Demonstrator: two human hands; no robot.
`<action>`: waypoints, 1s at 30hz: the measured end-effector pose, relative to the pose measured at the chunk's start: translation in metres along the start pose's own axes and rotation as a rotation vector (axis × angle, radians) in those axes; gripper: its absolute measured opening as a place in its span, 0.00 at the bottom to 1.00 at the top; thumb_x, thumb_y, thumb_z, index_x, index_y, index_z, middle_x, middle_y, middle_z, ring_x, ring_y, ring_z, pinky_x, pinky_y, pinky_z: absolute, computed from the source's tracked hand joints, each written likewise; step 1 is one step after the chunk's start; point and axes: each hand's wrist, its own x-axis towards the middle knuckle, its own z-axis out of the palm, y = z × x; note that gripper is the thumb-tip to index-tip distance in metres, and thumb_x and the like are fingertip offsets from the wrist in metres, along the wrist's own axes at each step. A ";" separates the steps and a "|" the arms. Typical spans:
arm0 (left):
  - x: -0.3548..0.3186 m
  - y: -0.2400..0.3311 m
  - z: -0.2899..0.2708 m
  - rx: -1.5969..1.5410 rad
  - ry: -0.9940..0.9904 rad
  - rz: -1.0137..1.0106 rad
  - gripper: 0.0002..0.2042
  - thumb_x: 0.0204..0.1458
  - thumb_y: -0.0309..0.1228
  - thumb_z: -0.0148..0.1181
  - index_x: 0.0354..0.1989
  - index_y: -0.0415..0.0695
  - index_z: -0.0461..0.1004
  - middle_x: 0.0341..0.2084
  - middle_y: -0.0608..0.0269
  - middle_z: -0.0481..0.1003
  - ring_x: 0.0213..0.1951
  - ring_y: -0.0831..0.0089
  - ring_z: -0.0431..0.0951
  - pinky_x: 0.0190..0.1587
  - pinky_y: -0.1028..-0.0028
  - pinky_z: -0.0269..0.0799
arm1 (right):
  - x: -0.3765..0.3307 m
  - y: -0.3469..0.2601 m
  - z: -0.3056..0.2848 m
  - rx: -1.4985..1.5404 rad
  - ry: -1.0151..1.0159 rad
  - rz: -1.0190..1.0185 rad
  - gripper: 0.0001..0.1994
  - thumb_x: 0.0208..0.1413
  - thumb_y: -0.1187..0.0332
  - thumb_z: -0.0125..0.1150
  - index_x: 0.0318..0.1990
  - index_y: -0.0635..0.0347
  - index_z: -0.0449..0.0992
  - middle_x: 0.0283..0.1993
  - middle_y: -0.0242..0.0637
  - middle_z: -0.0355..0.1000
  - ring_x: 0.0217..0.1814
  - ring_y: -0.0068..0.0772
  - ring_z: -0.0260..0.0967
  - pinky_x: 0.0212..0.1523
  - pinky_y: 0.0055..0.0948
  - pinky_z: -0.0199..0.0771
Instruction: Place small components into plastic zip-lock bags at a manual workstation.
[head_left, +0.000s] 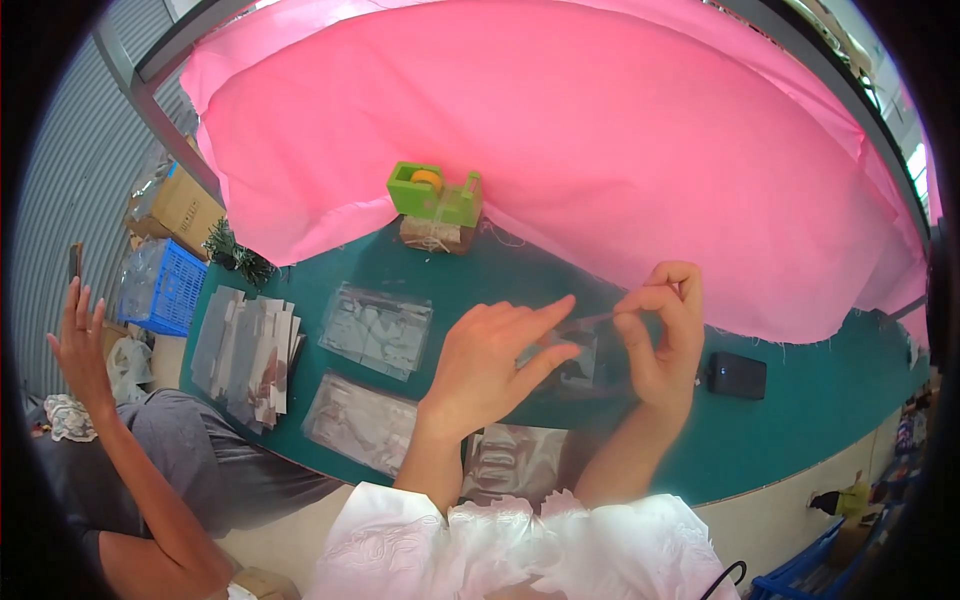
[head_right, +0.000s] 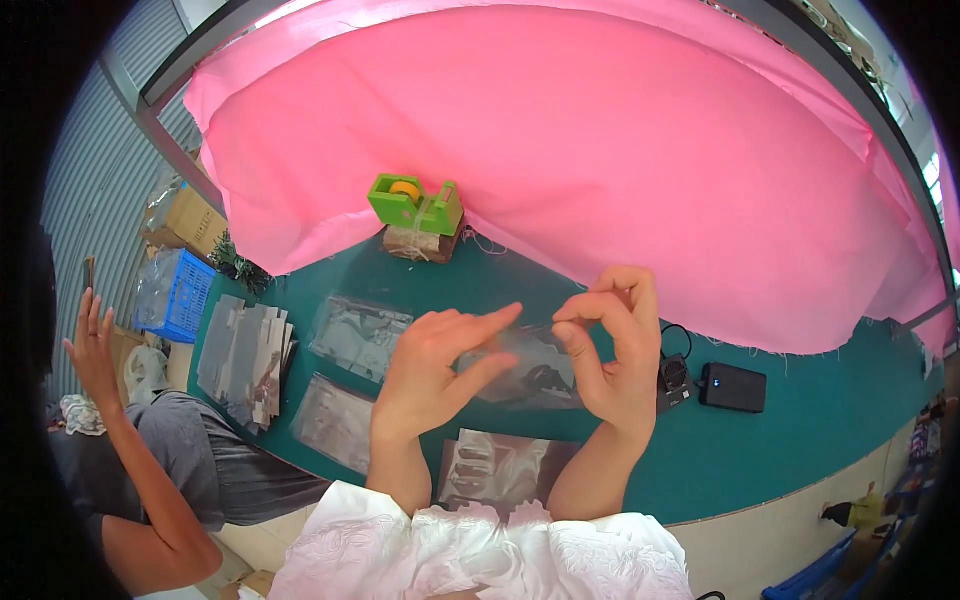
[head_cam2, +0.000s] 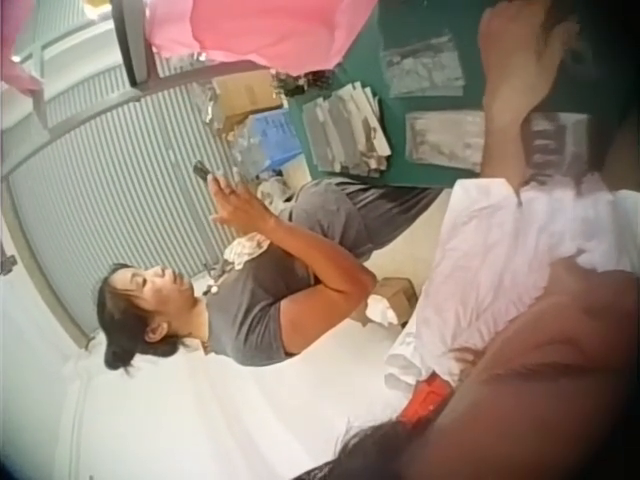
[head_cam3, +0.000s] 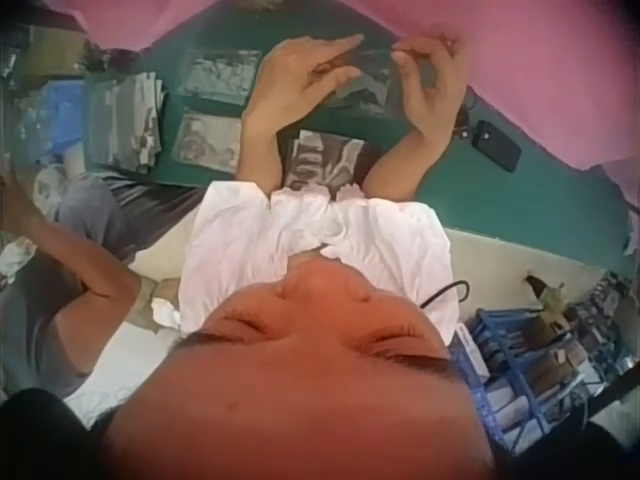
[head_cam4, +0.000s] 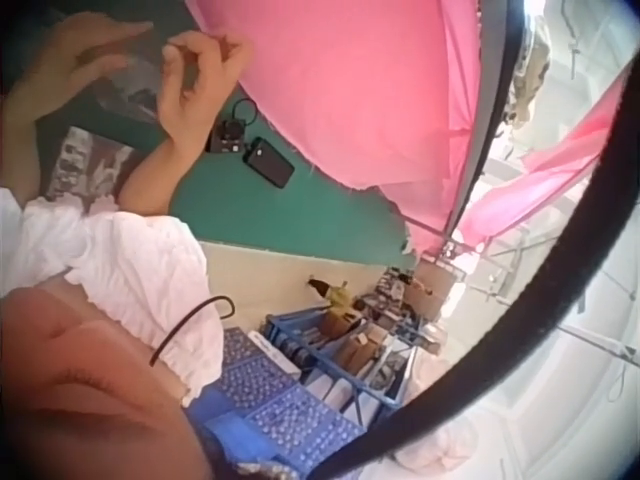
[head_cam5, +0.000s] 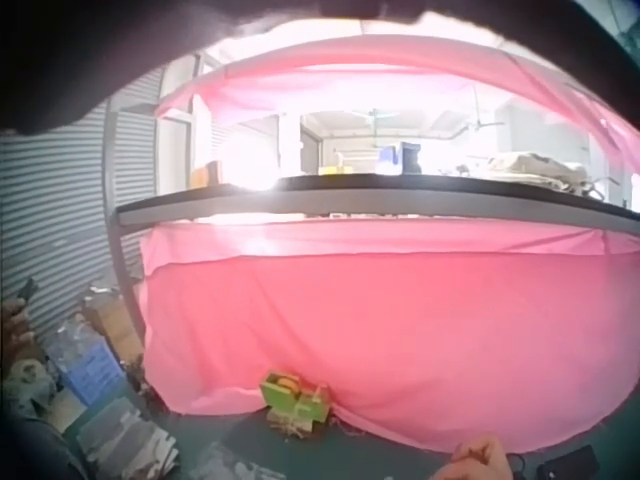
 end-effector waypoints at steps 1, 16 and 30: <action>0.001 0.001 -0.001 -0.035 0.053 -0.025 0.09 0.48 0.28 0.61 0.38 0.43 0.80 0.23 0.62 0.77 0.29 0.65 0.74 0.36 0.68 0.66 | 0.000 0.001 0.000 0.014 0.012 0.012 0.06 0.47 0.71 0.64 0.28 0.62 0.73 0.39 0.35 0.57 0.38 0.29 0.57 0.40 0.25 0.60; 0.002 -0.017 -0.003 0.129 0.322 0.182 0.10 0.42 0.24 0.65 0.35 0.43 0.78 0.34 0.63 0.79 0.41 0.63 0.78 0.51 0.66 0.64 | -0.002 0.008 -0.006 0.127 -0.010 0.000 0.05 0.49 0.76 0.62 0.30 0.64 0.71 0.40 0.36 0.59 0.37 0.26 0.62 0.36 0.23 0.67; 0.001 0.000 -0.004 -0.007 0.169 0.135 0.22 0.42 0.18 0.60 0.50 0.44 0.75 0.28 0.62 0.76 0.32 0.66 0.73 0.40 0.70 0.65 | 0.005 0.002 0.004 0.321 -0.475 0.189 0.13 0.49 0.76 0.62 0.42 0.69 0.72 0.43 0.45 0.74 0.45 0.33 0.73 0.45 0.31 0.71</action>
